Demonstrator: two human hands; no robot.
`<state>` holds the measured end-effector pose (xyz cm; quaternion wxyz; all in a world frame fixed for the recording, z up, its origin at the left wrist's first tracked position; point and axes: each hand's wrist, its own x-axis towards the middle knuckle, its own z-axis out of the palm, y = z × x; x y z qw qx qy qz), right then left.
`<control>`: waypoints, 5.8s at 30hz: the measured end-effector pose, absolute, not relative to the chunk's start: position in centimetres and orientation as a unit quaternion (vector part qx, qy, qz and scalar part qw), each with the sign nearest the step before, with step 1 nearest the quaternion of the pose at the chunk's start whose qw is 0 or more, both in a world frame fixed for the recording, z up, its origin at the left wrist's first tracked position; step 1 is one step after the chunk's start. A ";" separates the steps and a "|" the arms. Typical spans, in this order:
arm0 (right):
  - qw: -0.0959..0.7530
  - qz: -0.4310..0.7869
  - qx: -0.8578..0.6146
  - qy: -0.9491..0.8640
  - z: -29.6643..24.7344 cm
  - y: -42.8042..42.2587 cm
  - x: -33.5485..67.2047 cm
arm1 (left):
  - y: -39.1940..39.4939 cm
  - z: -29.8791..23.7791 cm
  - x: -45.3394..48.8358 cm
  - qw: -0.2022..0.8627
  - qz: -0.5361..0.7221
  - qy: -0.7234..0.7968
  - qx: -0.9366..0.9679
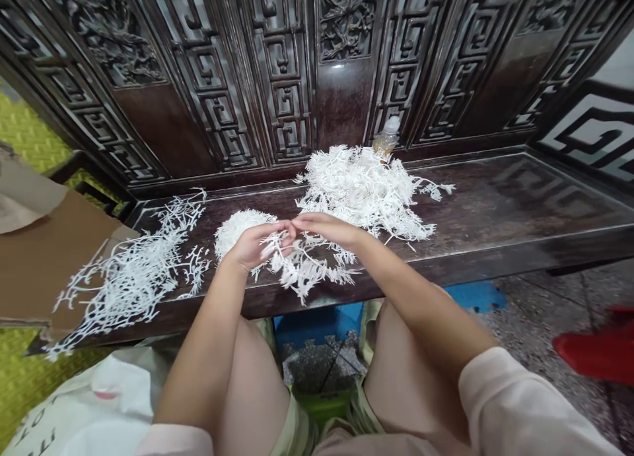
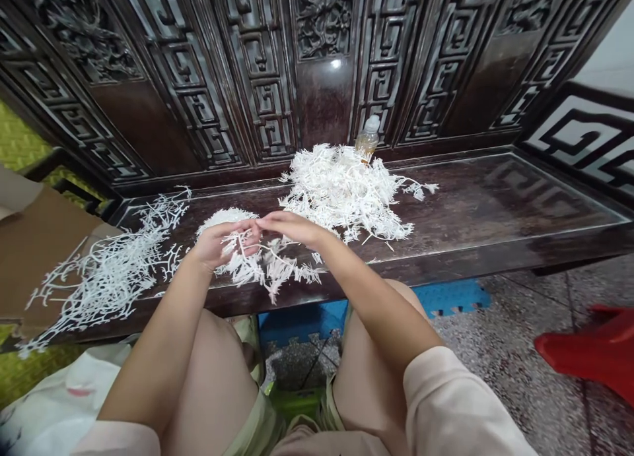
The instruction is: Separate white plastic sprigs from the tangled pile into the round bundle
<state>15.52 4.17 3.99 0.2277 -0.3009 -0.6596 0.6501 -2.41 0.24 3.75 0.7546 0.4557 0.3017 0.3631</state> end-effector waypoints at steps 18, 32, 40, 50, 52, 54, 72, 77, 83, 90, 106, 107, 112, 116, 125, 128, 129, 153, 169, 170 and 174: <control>0.207 0.514 -0.371 -0.745 2.1 5.1 16.0 | 1.2 2.8 -2.3 0.577 0.393 0.493 0.519; 0.261 0.527 -0.469 -0.659 2.1 4.9 15.9 | 1.3 2.1 -1.3 0.523 0.362 0.511 0.579; 0.335 0.427 -0.397 -0.740 2.1 5.0 15.8 | 1.5 1.0 -0.1 0.577 0.351 0.525 0.518; 0.365 0.397 -0.407 -0.738 1.5 5.2 15.9 | 1.7 0.6 0.7 0.557 0.394 0.519 0.515; 0.365 0.397 -0.393 -0.745 1.4 5.4 15.9 | 1.6 0.8 0.7 0.561 0.397 0.507 0.520; 0.364 0.403 -0.379 -0.749 1.4 5.5 15.9 | 1.5 0.9 0.7 0.559 0.411 0.504 0.515; 0.339 0.381 -0.431 -0.745 1.6 5.0 15.8 | 1.9 0.4 0.7 0.500 0.421 0.533 0.537; 0.340 0.380 -0.434 -0.743 1.3 5.3 15.7 | 1.8 0.5 0.8 0.518 0.424 0.506 0.544; 0.333 0.332 -0.416 -0.778 1.5 6.1 16.1 | 1.5 0.4 1.1 0.458 0.447 0.516 0.569; 0.311 0.254 -0.393 -0.828 2.0 6.3 16.0 | 1.2 0.3 2.2 0.356 0.494 0.526 0.594; 0.266 0.233 -0.516 -0.781 1.2 8.6 19.3 | 3.9 -1.3 -6.8 0.124 0.116 0.811 0.560; 0.263 0.246 -0.502 -0.787 1.2 8.1 18.5 | 4.2 -1.9 -7.4 0.124 0.083 0.830 0.537; 0.254 0.323 -0.463 -0.785 0.8 6.6 16.9 | 4.4 -2.8 -7.9 0.138 0.059 0.861 0.486; 0.248 0.405 -0.442 -0.761 1.0 6.4 17.2 | 4.4 -2.5 -7.6 0.114 0.095 0.875 0.460; 0.273 0.494 -0.444 -0.696 2.0 5.7 16.6 | 3.8 -2.0 -7.2 0.068 0.123 0.896 0.421; 0.290 0.465 -0.467 -0.694 2.0 5.6 16.4 | 3.7 -1.2 -6.3 0.041 0.140 0.887 0.438; 0.300 0.451 -0.475 -0.694 1.9 5.6 16.3 | 3.7 -1.0 -6.0 0.038 0.145 0.881 0.449; 0.309 0.448 -0.513 -0.663 1.7 5.7 16.1 | 0.9 0.7 0.5 0.389 0.269 0.562 0.679; 0.285 0.560 -0.387 -0.675 2.3 5.6 16.2 | 0.3 0.4 2.2 0.312 0.311 0.531 0.724; 0.277 0.561 -0.380 -0.681 2.4 5.6 16.3 | 0.3 0.5 2.3 0.305 0.308 0.529 0.730; 0.270 0.494 -0.383 -0.732 2.5 6.0 16.9 | 0.2 0.7 2.3 0.269 0.291 0.536 0.745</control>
